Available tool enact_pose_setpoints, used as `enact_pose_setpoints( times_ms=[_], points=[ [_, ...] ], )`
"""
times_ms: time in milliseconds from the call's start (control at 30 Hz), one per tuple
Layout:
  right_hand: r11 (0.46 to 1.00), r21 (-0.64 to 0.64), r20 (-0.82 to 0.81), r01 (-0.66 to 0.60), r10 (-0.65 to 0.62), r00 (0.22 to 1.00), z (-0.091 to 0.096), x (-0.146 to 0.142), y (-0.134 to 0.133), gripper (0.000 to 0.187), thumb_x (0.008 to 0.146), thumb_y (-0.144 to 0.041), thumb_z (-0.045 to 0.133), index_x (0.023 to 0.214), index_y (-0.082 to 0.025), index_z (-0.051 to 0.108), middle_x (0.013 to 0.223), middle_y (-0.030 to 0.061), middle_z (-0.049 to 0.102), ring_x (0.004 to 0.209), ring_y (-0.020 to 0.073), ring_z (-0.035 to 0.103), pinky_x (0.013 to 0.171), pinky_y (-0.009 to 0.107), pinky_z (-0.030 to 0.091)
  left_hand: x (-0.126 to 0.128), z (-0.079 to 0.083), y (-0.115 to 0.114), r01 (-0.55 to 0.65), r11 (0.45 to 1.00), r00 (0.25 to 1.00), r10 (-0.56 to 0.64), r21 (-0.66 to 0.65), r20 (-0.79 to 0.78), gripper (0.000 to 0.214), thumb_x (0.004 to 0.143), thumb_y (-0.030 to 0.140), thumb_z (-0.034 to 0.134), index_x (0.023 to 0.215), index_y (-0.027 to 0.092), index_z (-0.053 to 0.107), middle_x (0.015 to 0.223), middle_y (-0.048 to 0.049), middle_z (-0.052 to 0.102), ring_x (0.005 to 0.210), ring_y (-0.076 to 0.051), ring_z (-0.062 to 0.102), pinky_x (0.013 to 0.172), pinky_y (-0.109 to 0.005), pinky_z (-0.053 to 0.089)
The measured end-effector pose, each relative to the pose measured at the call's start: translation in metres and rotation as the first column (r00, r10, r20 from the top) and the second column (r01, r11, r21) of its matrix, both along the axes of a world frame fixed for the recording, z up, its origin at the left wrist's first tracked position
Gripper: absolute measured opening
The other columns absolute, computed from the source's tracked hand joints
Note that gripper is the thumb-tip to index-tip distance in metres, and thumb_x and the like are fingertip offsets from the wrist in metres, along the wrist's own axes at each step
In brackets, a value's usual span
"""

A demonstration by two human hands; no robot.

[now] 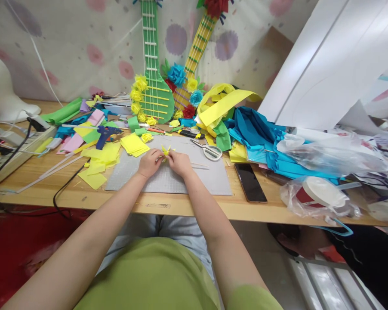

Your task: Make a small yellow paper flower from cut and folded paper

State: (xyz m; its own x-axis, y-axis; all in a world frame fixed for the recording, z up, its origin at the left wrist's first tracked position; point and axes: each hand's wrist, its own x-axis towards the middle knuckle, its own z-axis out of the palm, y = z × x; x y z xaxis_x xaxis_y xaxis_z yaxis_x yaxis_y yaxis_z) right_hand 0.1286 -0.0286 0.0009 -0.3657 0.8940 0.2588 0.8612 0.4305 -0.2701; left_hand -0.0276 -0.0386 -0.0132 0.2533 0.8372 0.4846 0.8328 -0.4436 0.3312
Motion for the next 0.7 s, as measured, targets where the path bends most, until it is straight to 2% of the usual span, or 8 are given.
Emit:
enact_pose_setpoints(
  times_ms=[133, 267, 700],
  points=[
    [0.996, 0.069, -0.041, -0.057, 0.06, 0.997, 0.0001, 0.0035, -0.0037, 0.022, 0.087, -0.027, 0.037, 0.098, -0.021, 0.055, 0.094, 0.0045, 0.064, 0.085, 0.0157, 0.058, 0.066, 0.024, 0.036, 0.0001, 0.0005, 0.0004, 0.007, 1.0, 1.0, -0.008, -0.011, -0.015, 0.015, 0.082, 0.022, 0.045, 0.085, 0.021, 0.059, 0.091, -0.0053, 0.06, 0.091, -0.018, 0.053, 0.078, -0.028, 0.041],
    [0.987, 0.138, -0.034, -0.079, 0.085, 0.996, -0.003, 0.0032, -0.0056, 0.022, 0.087, -0.028, 0.04, 0.102, -0.022, 0.054, 0.106, 0.0044, 0.058, 0.088, 0.0154, 0.056, 0.063, 0.024, 0.036, 0.0007, 0.0023, -0.0006, -0.012, 1.0, 1.0, 0.011, -0.004, -0.025, 0.017, 0.084, 0.021, 0.042, 0.085, 0.02, 0.059, 0.09, -0.0057, 0.061, 0.09, -0.018, 0.053, 0.076, -0.029, 0.04],
    [0.994, 0.094, 0.016, -0.053, 0.052, 0.999, -0.0051, -0.0016, -0.0034, 0.021, 0.089, -0.029, 0.038, 0.097, -0.021, 0.055, 0.099, 0.0046, 0.059, 0.085, 0.0155, 0.055, 0.062, 0.024, 0.035, -0.0003, 0.0011, 0.0015, -0.011, 1.0, 1.0, 0.011, -0.02, -0.022, 0.016, 0.083, 0.026, 0.045, 0.086, 0.02, 0.06, 0.094, -0.0056, 0.062, 0.092, -0.018, 0.053, 0.078, -0.028, 0.041]
  ],
)
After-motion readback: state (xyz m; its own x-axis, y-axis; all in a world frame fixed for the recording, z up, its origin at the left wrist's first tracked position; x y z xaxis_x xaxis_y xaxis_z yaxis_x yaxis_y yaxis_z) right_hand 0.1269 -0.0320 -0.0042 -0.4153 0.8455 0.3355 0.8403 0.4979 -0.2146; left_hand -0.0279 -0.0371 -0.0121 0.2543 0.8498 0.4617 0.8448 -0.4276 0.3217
